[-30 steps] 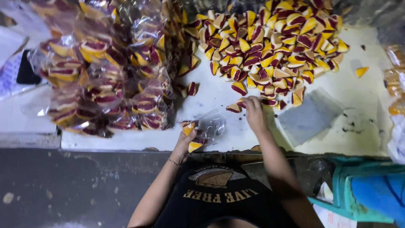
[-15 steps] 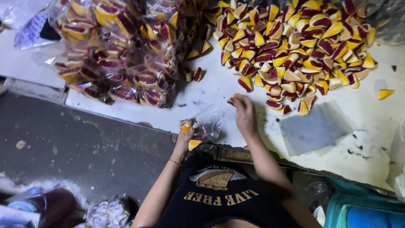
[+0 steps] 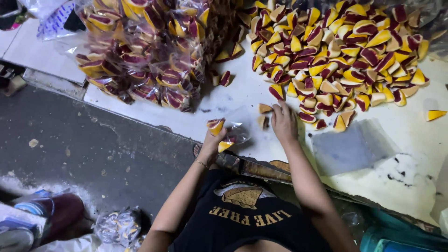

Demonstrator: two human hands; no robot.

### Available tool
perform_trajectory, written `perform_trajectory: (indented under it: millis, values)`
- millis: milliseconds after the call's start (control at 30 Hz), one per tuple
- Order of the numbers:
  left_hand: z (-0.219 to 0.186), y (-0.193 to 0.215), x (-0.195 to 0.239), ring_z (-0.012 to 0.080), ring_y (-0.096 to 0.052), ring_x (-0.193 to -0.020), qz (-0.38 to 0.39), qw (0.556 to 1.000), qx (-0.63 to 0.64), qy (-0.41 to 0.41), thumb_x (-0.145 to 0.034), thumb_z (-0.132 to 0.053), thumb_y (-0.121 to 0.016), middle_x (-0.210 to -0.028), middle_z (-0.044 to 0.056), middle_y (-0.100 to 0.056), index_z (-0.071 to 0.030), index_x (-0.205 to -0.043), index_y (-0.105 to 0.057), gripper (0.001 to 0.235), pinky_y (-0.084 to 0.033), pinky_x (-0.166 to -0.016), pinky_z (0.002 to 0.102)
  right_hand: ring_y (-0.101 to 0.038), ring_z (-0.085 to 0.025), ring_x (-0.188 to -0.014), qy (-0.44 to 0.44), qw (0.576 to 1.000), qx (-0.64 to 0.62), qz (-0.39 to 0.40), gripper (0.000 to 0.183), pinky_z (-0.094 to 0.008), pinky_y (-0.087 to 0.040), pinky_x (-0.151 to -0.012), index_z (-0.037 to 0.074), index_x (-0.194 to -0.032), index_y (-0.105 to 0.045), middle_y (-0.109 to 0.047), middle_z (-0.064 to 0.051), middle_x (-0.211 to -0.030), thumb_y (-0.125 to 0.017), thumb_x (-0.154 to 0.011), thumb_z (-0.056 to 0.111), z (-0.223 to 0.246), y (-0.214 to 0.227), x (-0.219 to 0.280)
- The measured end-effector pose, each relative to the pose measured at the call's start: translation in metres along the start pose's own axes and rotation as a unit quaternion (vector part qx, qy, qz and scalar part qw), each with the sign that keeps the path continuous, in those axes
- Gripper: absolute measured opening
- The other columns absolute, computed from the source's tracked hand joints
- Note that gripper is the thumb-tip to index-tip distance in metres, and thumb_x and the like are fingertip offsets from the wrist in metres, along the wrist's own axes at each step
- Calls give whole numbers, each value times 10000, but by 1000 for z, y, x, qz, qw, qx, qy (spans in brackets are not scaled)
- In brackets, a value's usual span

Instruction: The person places small, triangular, two-toned snacks into clear plastic bags on a white table. They repeatedly pick up snacks and put them into bags, then set the filled bags aside.

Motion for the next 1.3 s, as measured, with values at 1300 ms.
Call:
perform_trajectory:
  millis: [1300]
  values:
    - [-92,47,-40,266,-686,-1112,118,982,-48,140,-782,-387,-894,-1227,175,-687,-73,-1425,-519,808,-542,-994,433,-671,-467,-1016,-319,922,-215,41,533,-473,-597,-857,-12,-1325,-670,-641,-263,-1106,-801,-811,-62,18,-8,-29]
Point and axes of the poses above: each hand's wrist, its own x-axis away from the middle knuckle, its own y-axis out of the back of the hand, z = x × y, the point moved 7 cm from there along -x, towards the middle knuckle
